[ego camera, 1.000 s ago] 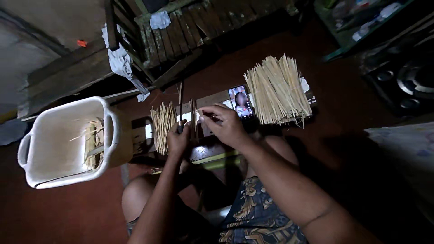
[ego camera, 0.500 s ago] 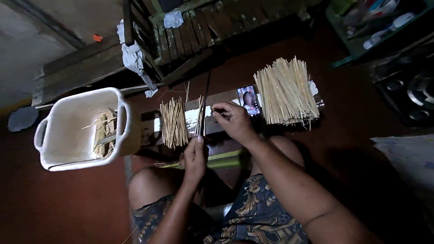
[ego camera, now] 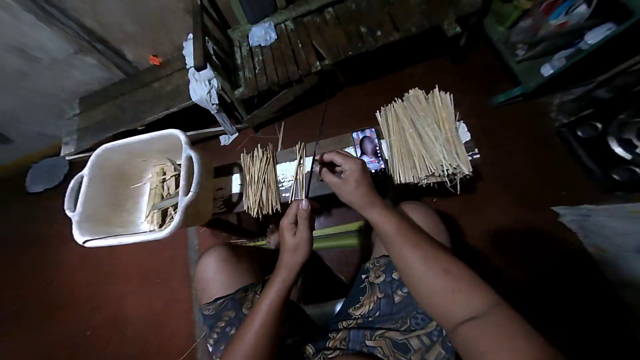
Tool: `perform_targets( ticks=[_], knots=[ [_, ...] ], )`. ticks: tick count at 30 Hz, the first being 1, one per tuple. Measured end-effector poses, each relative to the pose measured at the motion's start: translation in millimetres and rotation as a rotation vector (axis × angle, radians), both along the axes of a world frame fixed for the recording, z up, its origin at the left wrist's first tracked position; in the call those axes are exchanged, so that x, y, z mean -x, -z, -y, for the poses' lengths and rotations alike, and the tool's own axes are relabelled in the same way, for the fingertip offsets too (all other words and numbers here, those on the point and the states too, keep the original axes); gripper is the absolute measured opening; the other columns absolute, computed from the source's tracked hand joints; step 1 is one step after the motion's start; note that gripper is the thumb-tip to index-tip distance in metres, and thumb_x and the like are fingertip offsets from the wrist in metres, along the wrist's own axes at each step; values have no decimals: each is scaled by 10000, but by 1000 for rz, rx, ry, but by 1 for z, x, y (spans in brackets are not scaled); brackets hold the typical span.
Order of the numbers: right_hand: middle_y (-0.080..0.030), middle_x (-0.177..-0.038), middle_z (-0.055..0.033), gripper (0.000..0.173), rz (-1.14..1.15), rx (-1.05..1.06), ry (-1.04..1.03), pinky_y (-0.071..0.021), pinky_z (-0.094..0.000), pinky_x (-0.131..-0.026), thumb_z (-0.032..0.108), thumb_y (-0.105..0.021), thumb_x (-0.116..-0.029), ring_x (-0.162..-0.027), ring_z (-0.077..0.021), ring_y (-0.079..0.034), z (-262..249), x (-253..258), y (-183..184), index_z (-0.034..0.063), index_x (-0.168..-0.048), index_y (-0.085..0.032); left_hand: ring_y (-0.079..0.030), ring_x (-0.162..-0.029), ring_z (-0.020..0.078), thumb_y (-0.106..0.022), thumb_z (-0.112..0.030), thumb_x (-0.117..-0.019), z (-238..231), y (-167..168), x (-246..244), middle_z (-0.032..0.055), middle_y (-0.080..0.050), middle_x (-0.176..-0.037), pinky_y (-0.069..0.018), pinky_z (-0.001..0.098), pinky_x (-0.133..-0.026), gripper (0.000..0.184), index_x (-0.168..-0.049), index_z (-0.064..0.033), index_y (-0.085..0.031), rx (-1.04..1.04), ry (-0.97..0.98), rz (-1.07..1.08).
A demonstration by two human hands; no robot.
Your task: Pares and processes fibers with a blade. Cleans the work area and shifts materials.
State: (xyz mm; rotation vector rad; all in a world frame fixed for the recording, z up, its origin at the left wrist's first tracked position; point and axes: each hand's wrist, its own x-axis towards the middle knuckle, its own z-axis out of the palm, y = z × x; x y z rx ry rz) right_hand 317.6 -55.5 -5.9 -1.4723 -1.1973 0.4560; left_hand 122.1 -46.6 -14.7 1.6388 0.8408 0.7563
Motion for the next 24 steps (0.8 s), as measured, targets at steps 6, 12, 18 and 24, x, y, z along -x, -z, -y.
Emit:
perform_targets(
  ticks=[6,12,18,24],
  knots=[
    [-717,-1049,-4,105,-2,43,4,-644,-296,-783,120,-709,-961,-889,-77,-709,-1,0,1,111,-1061,-739,-484,-520,148,-350,-333,-1128,2,-3,-2,38,-539,-689,-448,295,-464,435,-1107,-43,-674,-1,-10,12],
    [-719,-1038,-9,100,-14,42,9,-645,-294,-781,124,-716,-959,-877,-82,-712,-1,1,1,104,-1055,-734,-477,-520,147,-367,-314,-1126,2,-3,-2,39,-536,-692,-441,293,-467,406,-1117,-44,-670,12,-10,15],
    [-722,-1055,-7,101,27,26,14,-644,-304,-809,117,-701,-965,-921,-82,-714,-1,1,0,106,-1056,-744,-498,-538,144,-360,-326,-1127,3,-5,-3,33,-550,-708,-460,290,-484,415,-1107,-49,-669,-38,-21,-8],
    [-723,-1038,-8,111,58,-9,13,-643,-297,-789,114,-700,-966,-899,-80,-710,-1,-1,-1,103,-1065,-750,-499,-546,144,-343,-337,-1127,3,-7,-2,30,-550,-719,-464,299,-490,427,-1100,-52,-660,-40,-17,-30]
  ],
)
